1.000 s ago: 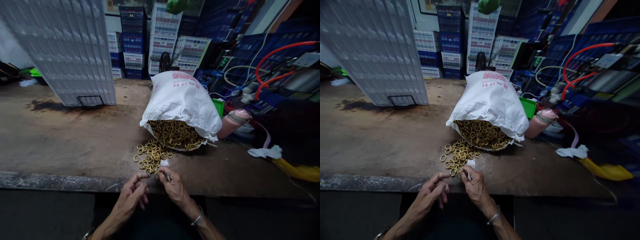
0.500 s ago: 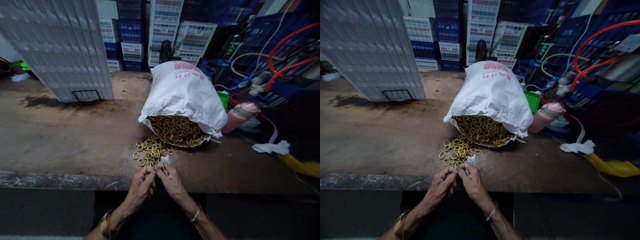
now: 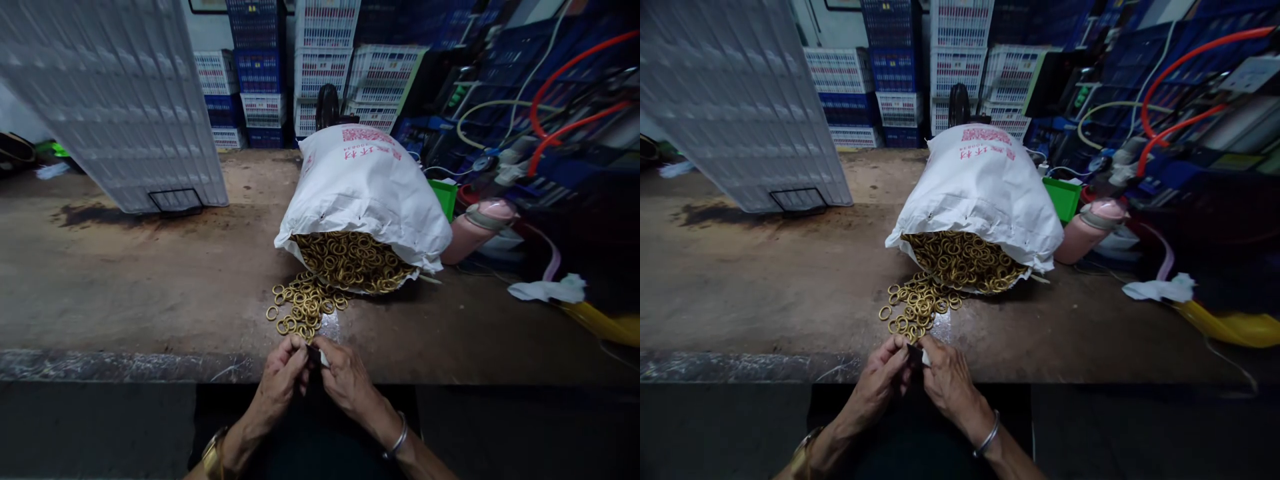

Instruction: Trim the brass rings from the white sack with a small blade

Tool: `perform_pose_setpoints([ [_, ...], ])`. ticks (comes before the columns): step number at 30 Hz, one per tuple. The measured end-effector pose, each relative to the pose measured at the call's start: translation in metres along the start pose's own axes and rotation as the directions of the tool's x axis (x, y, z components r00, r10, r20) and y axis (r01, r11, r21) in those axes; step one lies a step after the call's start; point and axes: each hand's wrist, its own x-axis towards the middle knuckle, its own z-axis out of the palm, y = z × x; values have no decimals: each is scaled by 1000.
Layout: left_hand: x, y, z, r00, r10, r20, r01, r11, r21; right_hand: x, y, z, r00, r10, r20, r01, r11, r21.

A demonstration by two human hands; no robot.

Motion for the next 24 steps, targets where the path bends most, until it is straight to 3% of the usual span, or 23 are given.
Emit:
perform_pose_setpoints([
  [8, -3, 3, 2, 999, -11, -45, 13, 999, 47, 2, -5, -1, 999, 40, 9, -39, 995, -90],
  [16, -1, 0, 0, 1000, 30, 3, -30, 993, 114, 1, -10, -5, 995, 66, 81, -67, 998, 8],
  [24, -3, -5, -4, 998, 66, -18, -62, 979, 194, 0, -9, -3, 996, 61, 62, -56, 995, -81],
])
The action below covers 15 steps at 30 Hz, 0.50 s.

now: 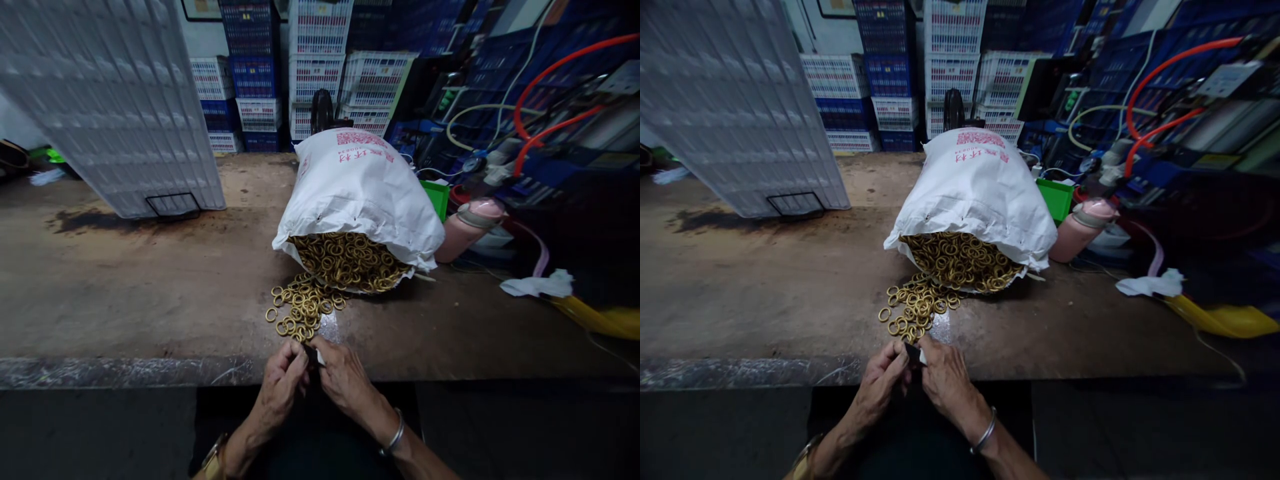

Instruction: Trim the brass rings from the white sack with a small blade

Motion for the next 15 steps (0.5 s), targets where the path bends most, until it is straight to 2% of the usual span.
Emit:
perform_pose_setpoints([
  [6, -5, 3, -5, 998, 51, 30, -52, 997, 50, 0, -7, -8, 994, -38, 103, 30, 997, 72],
  [8, -12, 10, -4, 994, 86, 60, -91, 992, 84, 2, -4, -11, 994, -17, 110, 14, 1000, 28],
  [10, -21, 19, -2, 985, 107, 132, -120, 988, 99, 4, 1, -13, 996, 59, 61, -53, 995, -90],
  [13, -27, 27, 1, 969, 63, 240, -51, 997, -55, 10, 11, -11, 990, 132, -42, -138, 968, -210],
  [15, -24, 26, 1, 977, 5, 214, 45, 973, -225, 13, 13, -6, 991, 109, -82, -122, 976, -182],
])
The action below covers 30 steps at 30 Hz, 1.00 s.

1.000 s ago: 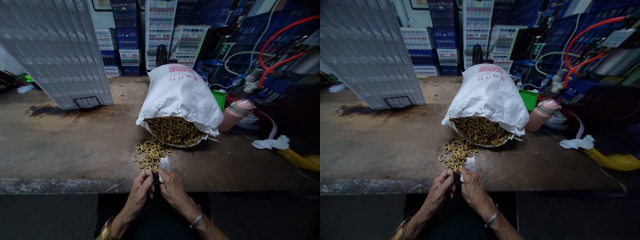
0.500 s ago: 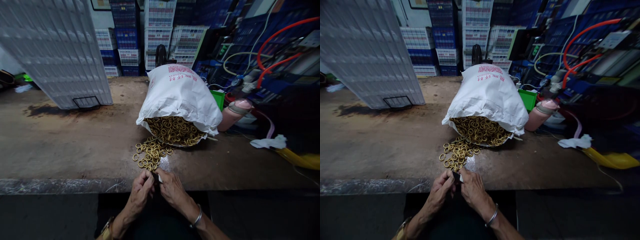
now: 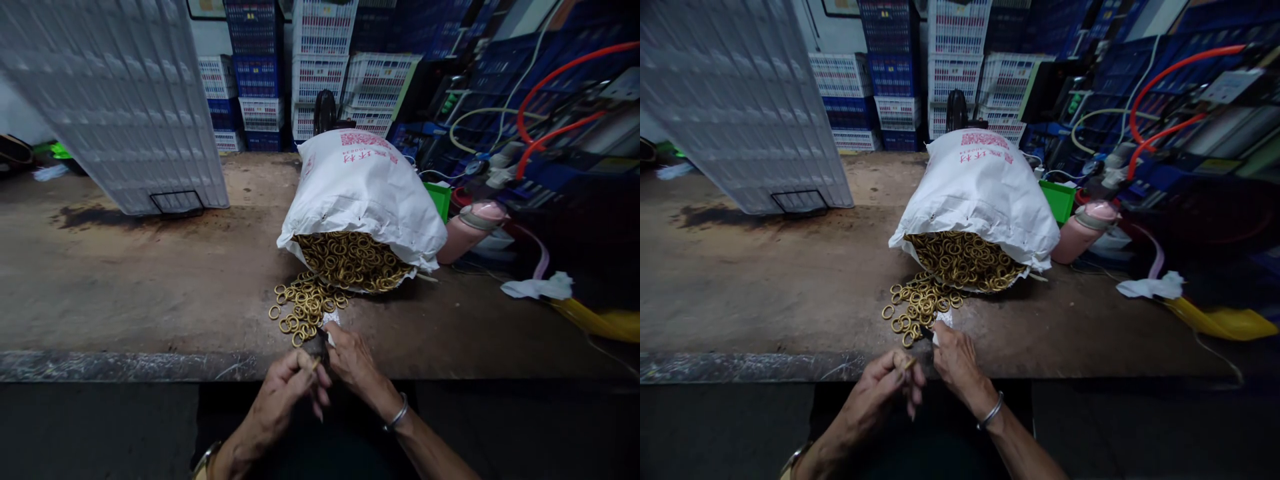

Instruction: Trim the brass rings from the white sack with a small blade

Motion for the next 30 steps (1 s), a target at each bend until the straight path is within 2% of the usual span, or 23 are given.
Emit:
perform_pose_setpoints([
  [4, 7, -5, -13, 977, -54, -207, 3, 971, -240, 2, -9, 16, 993, -98, -68, 105, 989, 107],
  [6, 7, -5, -20, 961, -72, -267, -24, 940, -340, 2, -17, 22, 987, -149, -65, 155, 981, 113],
  [8, 4, -4, -27, 952, -112, -286, -26, 899, -438, 3, -24, 24, 988, -151, -40, 153, 985, 74],
  [12, 1, -5, -41, 930, -223, -293, 16, 819, -573, 5, -32, 22, 997, -77, -20, 77, 997, 15],
  [15, 4, -7, -46, 928, -235, -288, 10, 791, -612, 5, -32, 23, 998, -51, -42, 51, 999, 13],
  [18, 9, -6, -41, 915, -235, -328, 14, 831, -556, 7, -27, 25, 997, -29, -71, 32, 998, 48],
  [23, 20, -10, -29, 905, -97, -415, 9, 978, -210, 10, -21, 17, 993, 44, -109, -5, 945, 328],
  [27, 27, -18, -26, 906, -65, -419, 81, 996, 21, 7, -27, 6, 994, 61, -89, -4, 846, 534],
  [30, 30, -19, -24, 923, -20, -384, 62, 993, 97, 6, -30, 5, 995, 93, -43, -46, 782, 622],
])
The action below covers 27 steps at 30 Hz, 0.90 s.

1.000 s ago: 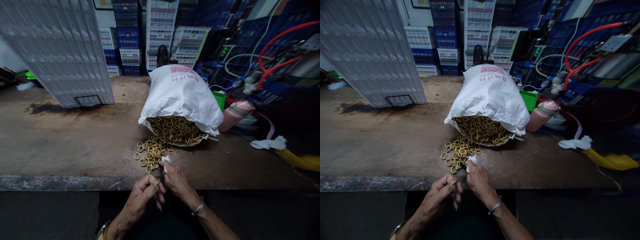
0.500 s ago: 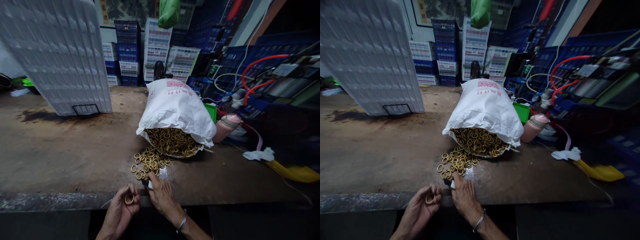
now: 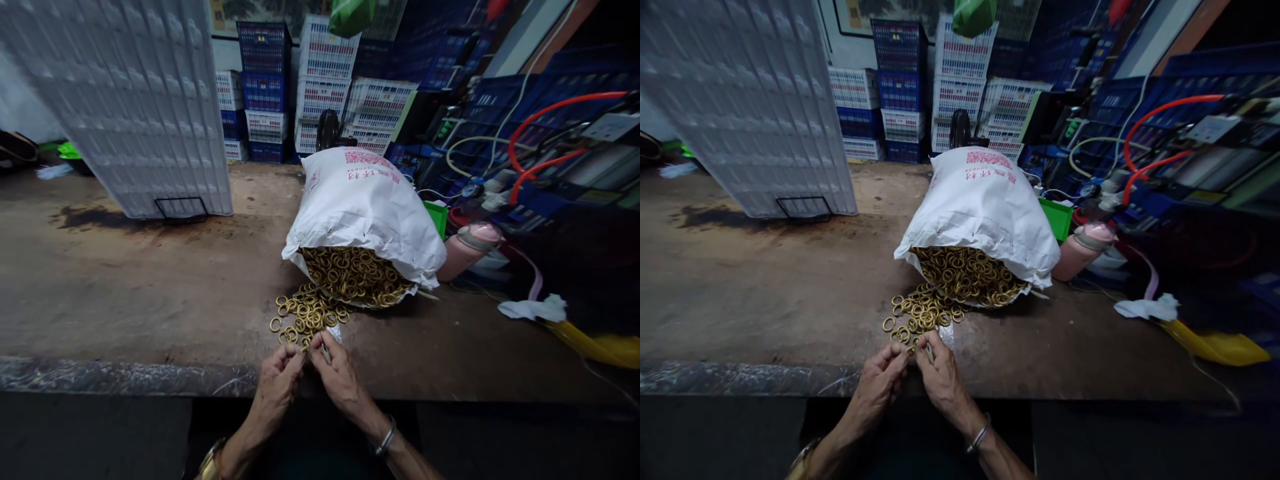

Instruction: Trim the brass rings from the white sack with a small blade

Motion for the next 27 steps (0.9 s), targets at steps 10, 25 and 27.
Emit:
perform_pose_setpoints([
  [10, -5, 1, -1, 986, -61, 156, 58, 998, 25, 5, 3, 1, 999, 16, 39, -19, 997, 75],
  [25, -5, 1, 3, 994, -15, 108, 17, 1000, -21, -12, 14, -1, 974, -78, 214, 175, 856, -486],
  [27, -4, 1, 4, 994, 8, 110, -6, 1000, -21, -11, 13, 0, 972, -76, 222, 181, 844, -505],
])
